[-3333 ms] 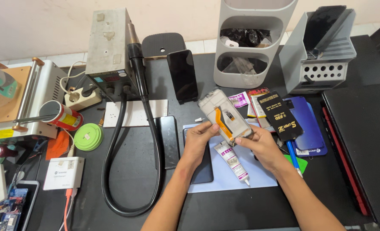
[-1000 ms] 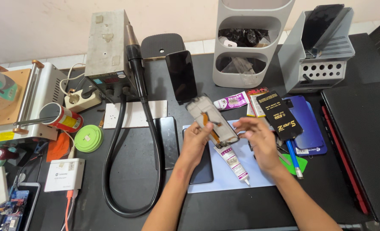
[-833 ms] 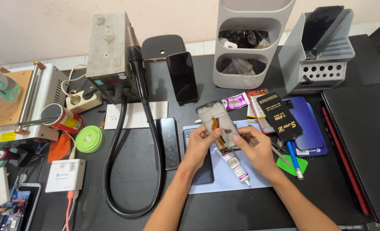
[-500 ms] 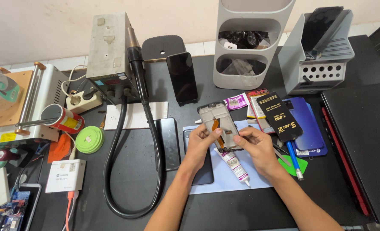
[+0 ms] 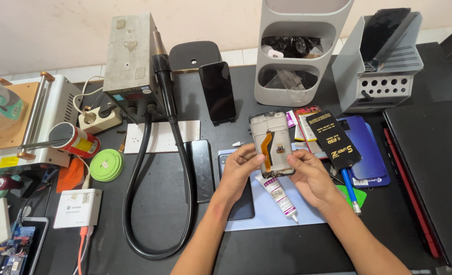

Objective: The person applies adhesive from a tube along the edges of a smartphone back cover. They then place the cover onto the phone body and press it into place. The person flips the phone to inspect the assembly.

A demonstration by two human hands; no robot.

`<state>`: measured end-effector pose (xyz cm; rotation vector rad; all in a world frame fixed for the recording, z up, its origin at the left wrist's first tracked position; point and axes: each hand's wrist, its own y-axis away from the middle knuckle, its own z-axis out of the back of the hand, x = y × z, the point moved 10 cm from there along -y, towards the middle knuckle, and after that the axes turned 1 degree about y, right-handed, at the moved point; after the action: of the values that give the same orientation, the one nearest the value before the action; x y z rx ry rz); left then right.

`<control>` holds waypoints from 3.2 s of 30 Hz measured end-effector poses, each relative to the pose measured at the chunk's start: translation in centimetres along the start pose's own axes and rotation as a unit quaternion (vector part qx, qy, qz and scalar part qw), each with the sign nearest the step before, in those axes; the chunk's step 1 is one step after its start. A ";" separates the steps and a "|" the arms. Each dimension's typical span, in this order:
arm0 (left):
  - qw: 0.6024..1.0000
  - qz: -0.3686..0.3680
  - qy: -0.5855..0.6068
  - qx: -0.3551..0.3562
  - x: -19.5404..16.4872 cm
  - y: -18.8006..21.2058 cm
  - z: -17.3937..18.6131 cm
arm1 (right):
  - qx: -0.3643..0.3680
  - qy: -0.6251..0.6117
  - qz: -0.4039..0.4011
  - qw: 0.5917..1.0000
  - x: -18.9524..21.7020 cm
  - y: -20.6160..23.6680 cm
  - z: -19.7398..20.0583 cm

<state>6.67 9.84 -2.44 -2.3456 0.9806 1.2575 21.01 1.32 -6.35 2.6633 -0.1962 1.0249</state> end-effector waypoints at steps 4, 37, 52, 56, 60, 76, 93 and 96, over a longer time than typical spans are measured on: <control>1.000 0.000 -0.015 -0.027 0.0 0.0 0.4 | 0.005 0.004 -0.002 1.000 -0.4 -0.1 0.4; 0.997 -0.081 -0.014 -0.005 0.8 1.6 -3.3 | -0.083 0.558 0.463 0.684 7.2 6.9 -9.1; 0.996 -0.025 0.000 -0.081 1.3 0.4 0.3 | -0.050 0.614 0.434 0.658 7.6 6.2 -11.0; 0.998 -0.010 -0.032 -0.044 1.7 0.4 -0.6 | -0.051 0.419 0.265 0.867 7.2 2.7 -5.1; 0.998 -0.025 -0.061 -0.006 2.3 0.6 -1.7 | -0.036 0.347 0.181 0.920 5.8 1.2 -2.8; 0.999 -0.031 -0.016 -0.039 0.5 0.6 -1.2 | 0.022 0.388 0.100 0.916 3.0 0.9 -3.1; 0.997 -0.051 -0.001 -0.061 -3.3 1.3 0.3 | 0.041 0.496 0.197 0.845 4.3 2.8 -5.0; 0.997 -0.051 0.017 -0.062 -2.5 1.0 0.7 | 0.074 0.432 0.168 0.883 3.8 2.7 -5.1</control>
<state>4.60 10.53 -0.75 -2.4846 0.8035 1.2767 19.94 0.23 0.42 2.0388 -0.3960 2.2892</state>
